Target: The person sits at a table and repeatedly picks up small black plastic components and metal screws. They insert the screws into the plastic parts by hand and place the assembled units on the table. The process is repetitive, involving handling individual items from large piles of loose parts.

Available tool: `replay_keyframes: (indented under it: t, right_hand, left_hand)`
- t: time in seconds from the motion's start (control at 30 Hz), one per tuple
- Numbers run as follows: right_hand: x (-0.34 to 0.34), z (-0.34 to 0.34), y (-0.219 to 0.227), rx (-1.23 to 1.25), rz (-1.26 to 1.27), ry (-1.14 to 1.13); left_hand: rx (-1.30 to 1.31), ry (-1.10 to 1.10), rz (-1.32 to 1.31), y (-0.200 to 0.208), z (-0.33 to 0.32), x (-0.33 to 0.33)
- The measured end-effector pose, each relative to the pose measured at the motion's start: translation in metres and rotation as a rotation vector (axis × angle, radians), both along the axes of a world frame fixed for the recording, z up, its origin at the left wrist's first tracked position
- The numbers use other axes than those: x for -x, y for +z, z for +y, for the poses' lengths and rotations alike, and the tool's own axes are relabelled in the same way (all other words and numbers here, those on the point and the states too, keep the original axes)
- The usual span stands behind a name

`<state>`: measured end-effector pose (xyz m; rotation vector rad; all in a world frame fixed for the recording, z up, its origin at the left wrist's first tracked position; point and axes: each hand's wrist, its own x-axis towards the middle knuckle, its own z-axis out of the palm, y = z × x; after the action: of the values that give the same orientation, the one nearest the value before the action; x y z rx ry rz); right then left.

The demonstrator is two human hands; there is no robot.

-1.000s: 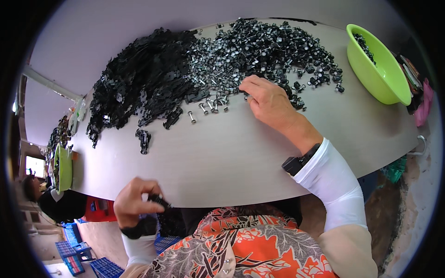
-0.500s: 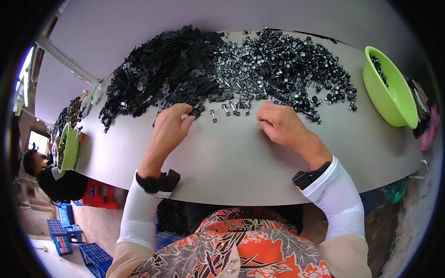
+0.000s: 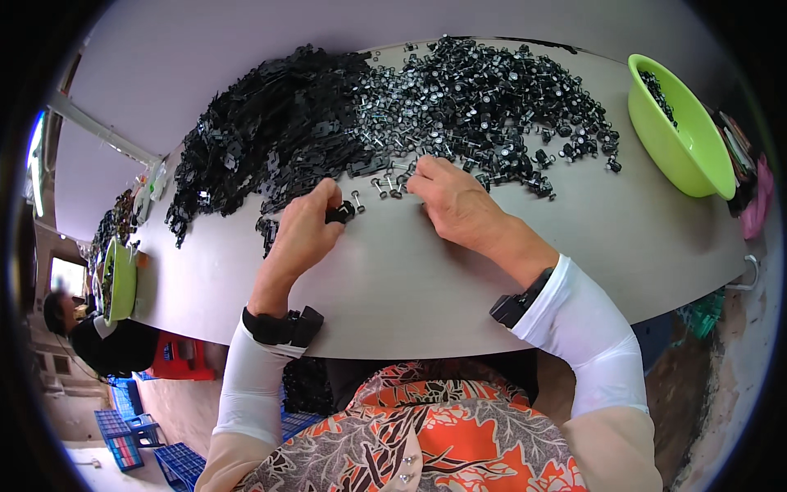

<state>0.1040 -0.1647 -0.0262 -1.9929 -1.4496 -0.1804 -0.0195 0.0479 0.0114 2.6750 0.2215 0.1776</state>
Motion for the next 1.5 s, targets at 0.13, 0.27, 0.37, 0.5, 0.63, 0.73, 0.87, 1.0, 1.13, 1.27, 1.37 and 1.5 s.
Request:
replay_keyframes:
  t: [0.13,0.27,0.37,0.5,0.63,0.73,0.87,1.0,1.13,1.27,1.37,1.5]
  right_hand:
    - [0.006,-0.004,0.009,0.045,0.112,-0.008]
    - [0.008,-0.005,0.013,0.121,0.064,-0.018]
    - [0.006,-0.005,0.008,0.086,0.114,-0.022]
    - [0.007,-0.007,0.023,-0.176,0.239,0.025]
    - [0.021,-0.002,0.025,-0.248,0.228,0.142]
    - [0.025,0.001,0.023,-0.196,0.124,0.152]
    - [0.026,0.000,0.019,-0.241,0.240,0.091]
    - [0.027,-0.003,0.019,-0.229,0.280,0.088]
    - [0.028,-0.004,0.024,-0.202,0.298,0.133]
    - [0.030,-0.002,0.022,-0.203,0.262,0.092]
    - [0.033,-0.001,0.023,-0.222,0.238,0.064]
    - [0.036,-0.003,0.028,-0.231,0.130,0.068]
  left_hand:
    - [0.609,-0.013,-0.020,-0.001,0.002,-0.010]
    - [1.154,-0.051,0.117,0.007,-0.020,-0.016]
    - [1.241,-0.110,0.160,-0.004,-0.021,-0.022]
    - [1.300,-0.046,0.254,-0.017,-0.017,-0.021]
    - [1.392,-0.079,0.322,-0.023,-0.023,-0.021]
    - [1.480,-0.091,0.336,-0.025,-0.026,-0.020]
    - [1.601,-0.064,0.327,-0.026,-0.028,-0.020]
    - [1.627,-0.085,0.343,-0.025,-0.028,-0.019]
    - [1.683,-0.094,0.333,-0.027,-0.029,-0.019]
    - [1.698,-0.076,0.318,-0.026,-0.030,-0.019]
    - [1.699,-0.065,0.304,-0.027,-0.030,-0.018]
    - [1.731,-0.102,0.286,-0.025,-0.030,-0.016]
